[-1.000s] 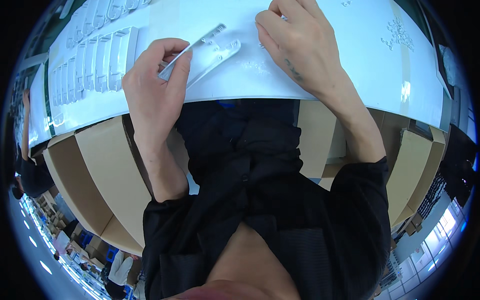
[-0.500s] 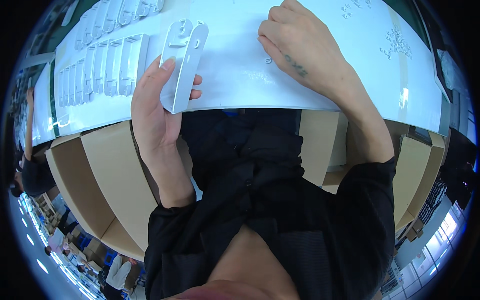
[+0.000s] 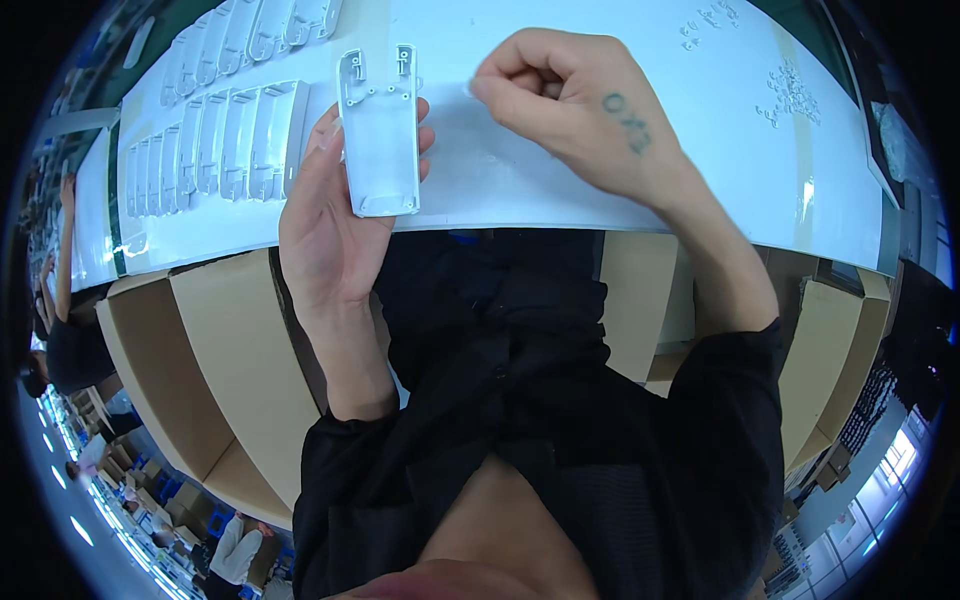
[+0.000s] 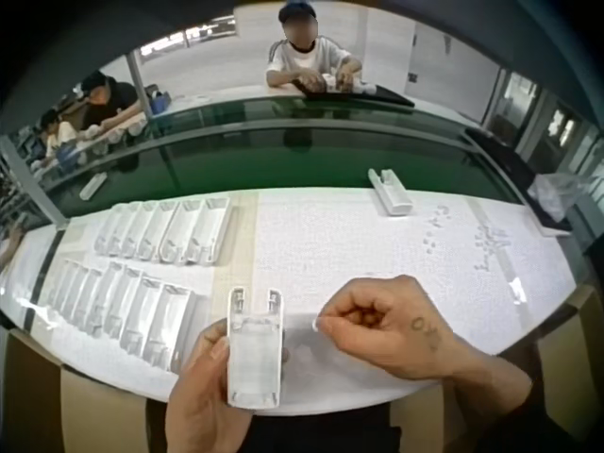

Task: Manually assemble small white components into plastic housings and organize them in rows or boxes.

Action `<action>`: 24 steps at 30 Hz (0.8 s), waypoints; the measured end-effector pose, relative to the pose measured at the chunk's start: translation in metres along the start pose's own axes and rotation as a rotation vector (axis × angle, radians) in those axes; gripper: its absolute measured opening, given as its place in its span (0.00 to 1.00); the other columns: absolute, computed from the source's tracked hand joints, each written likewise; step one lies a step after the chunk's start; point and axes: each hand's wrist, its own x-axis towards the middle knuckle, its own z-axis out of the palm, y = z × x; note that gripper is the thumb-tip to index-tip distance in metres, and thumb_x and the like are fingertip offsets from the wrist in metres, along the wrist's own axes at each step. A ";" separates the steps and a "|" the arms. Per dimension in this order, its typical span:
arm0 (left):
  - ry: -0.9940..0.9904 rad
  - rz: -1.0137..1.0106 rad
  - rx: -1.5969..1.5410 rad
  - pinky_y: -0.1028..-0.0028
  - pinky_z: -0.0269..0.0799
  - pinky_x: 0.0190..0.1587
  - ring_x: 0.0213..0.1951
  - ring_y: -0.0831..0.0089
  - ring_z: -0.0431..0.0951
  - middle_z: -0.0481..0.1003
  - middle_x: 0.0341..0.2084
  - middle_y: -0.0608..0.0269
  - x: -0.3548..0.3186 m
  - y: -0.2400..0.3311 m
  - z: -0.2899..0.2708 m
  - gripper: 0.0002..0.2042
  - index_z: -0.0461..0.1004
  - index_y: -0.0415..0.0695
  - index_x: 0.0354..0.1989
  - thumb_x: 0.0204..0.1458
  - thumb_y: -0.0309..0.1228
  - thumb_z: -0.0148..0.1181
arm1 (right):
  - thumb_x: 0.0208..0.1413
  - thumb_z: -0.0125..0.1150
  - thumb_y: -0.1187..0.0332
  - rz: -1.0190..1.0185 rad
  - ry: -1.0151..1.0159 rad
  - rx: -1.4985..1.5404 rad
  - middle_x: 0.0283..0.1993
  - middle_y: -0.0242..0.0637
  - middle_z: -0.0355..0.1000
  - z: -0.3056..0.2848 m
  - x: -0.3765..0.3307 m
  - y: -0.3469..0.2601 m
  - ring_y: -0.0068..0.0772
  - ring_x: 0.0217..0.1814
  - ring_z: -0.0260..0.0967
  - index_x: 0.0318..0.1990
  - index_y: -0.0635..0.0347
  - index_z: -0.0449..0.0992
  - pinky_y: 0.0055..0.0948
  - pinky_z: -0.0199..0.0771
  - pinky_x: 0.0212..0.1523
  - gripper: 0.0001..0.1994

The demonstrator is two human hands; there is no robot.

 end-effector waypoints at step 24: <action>-0.147 0.069 0.054 0.67 0.72 0.54 0.52 0.62 0.74 0.72 0.54 0.50 -0.012 -0.020 0.024 0.20 0.69 0.38 0.58 0.56 0.20 0.64 | 0.63 0.60 0.73 0.048 0.193 0.956 0.18 0.29 0.69 0.029 -0.011 -0.031 0.14 0.13 0.57 0.41 0.66 0.79 0.13 0.58 0.15 0.05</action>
